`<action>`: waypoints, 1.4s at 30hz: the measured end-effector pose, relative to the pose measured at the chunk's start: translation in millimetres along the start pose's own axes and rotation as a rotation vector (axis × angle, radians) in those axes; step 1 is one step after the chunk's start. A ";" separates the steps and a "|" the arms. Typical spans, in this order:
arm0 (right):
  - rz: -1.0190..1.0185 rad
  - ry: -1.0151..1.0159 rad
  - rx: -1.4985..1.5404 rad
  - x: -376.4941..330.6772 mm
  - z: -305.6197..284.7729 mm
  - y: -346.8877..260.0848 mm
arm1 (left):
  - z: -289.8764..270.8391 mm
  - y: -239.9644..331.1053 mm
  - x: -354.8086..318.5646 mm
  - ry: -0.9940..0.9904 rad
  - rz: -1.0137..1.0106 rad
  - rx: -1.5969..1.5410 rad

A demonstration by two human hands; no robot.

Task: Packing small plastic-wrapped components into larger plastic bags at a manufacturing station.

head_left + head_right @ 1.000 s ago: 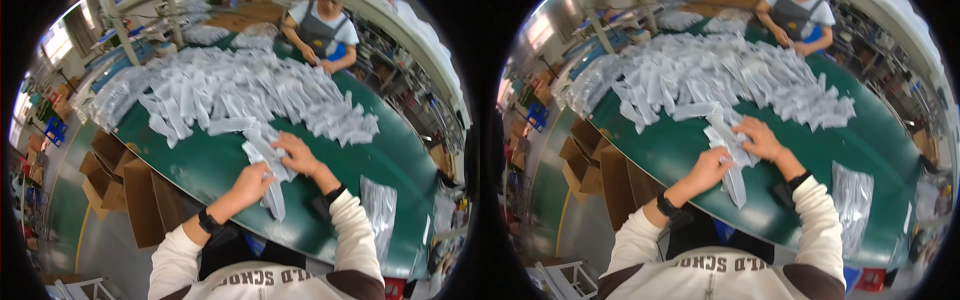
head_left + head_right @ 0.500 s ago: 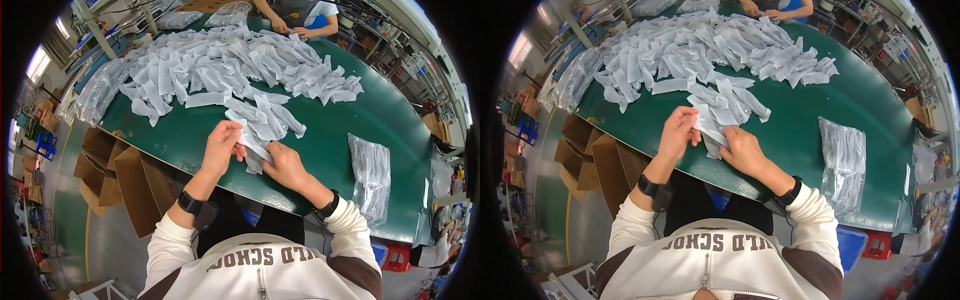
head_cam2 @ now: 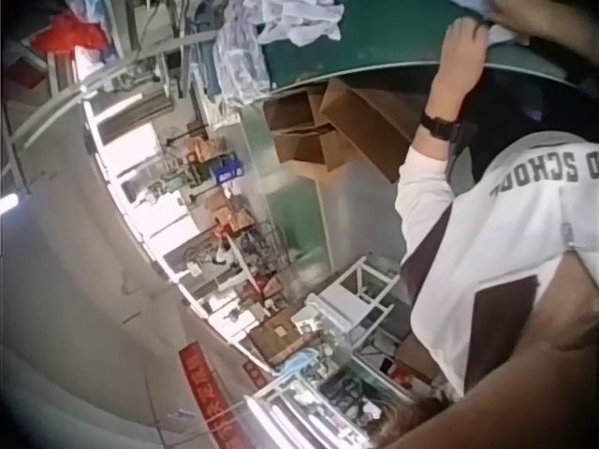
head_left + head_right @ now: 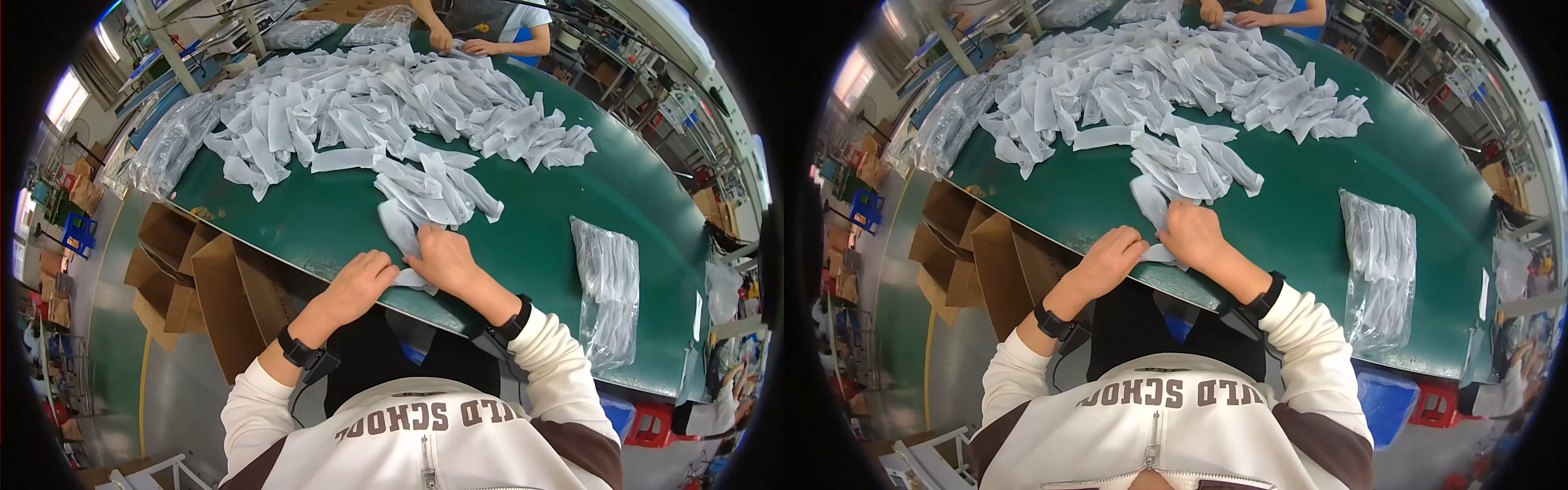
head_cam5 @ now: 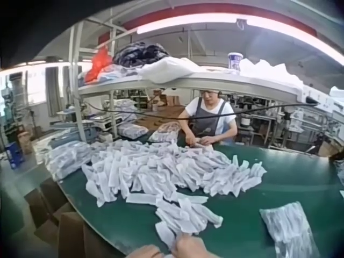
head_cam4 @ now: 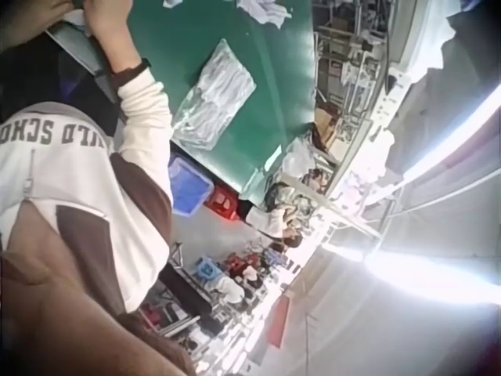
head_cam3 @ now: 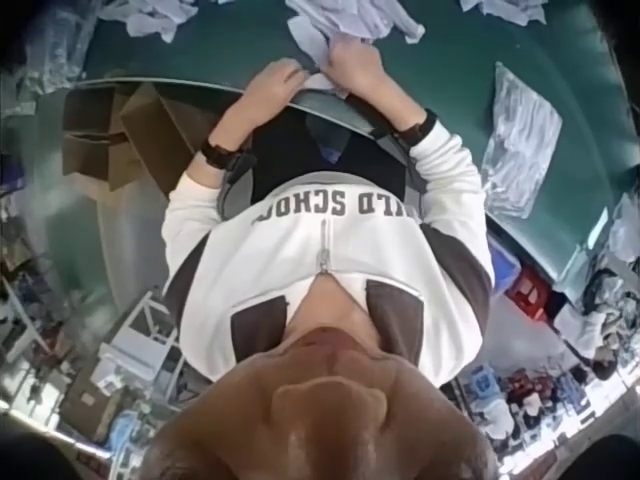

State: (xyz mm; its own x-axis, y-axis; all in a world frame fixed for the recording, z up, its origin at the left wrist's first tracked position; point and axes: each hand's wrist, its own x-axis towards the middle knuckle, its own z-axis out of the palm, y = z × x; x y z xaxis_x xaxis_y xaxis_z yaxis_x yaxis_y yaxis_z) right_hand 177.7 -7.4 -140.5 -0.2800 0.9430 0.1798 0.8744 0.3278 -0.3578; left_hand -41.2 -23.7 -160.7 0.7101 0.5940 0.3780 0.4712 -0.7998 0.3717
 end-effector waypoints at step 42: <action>0.085 0.241 0.050 92.0 -16.0 43.8 | 6.1 5.3 27.3 -0.026 -0.022 -0.127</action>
State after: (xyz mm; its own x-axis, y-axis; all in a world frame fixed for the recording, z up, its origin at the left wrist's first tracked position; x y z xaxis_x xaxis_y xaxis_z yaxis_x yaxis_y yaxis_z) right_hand 196.6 92.8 -125.0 -0.0990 0.9285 0.3580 0.8681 0.2565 -0.4251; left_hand -16.2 -12.2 -153.5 0.7143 0.6076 0.3472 0.4181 -0.7684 0.4845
